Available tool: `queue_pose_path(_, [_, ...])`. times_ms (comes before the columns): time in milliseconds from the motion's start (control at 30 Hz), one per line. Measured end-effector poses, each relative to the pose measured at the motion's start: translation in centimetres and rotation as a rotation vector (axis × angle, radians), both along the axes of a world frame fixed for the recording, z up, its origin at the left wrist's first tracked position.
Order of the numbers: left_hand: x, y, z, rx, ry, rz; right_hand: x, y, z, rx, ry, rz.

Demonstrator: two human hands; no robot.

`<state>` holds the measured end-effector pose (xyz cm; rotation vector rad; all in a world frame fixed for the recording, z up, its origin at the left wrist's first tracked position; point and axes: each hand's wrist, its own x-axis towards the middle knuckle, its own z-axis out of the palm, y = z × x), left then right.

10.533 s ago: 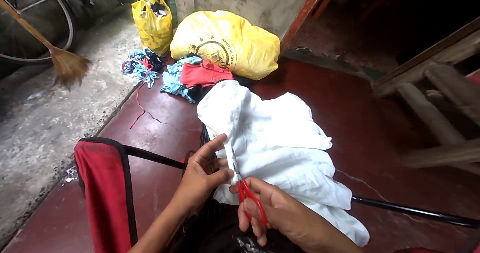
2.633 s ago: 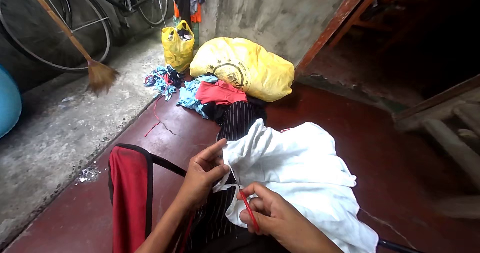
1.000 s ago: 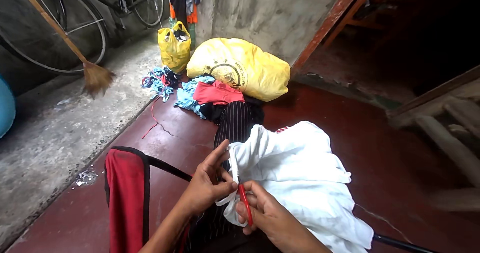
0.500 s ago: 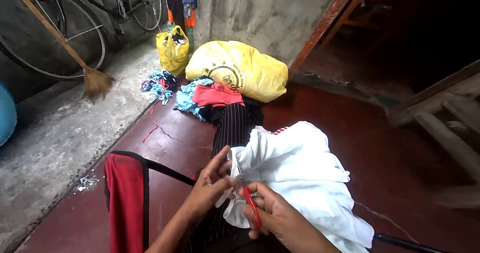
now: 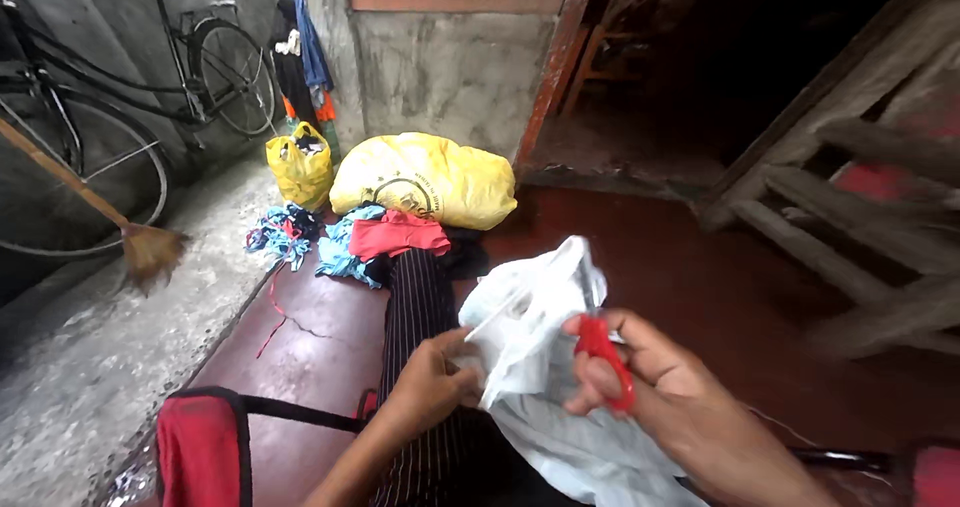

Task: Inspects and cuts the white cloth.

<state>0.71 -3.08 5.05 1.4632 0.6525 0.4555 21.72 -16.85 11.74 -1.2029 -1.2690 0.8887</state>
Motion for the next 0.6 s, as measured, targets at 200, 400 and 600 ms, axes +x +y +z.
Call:
queue_pose_path(200, [6.8, 7.7, 9.1, 0.376, 0.062, 0.065, 4.3, 1.2, 6.4, 0.146, -0.159, -0.268])
queue_pose_path(400, [15.1, 13.4, 20.6, 0.504, -0.279, 0.184, 5.4, 1.7, 13.7, 0.331, -0.359, -0.376])
queue_pose_path(600, [11.0, 11.2, 21.9, 0.523, -0.434, 0.256, 1.7, -1.4, 10.6, 0.272, -0.441, -0.278])
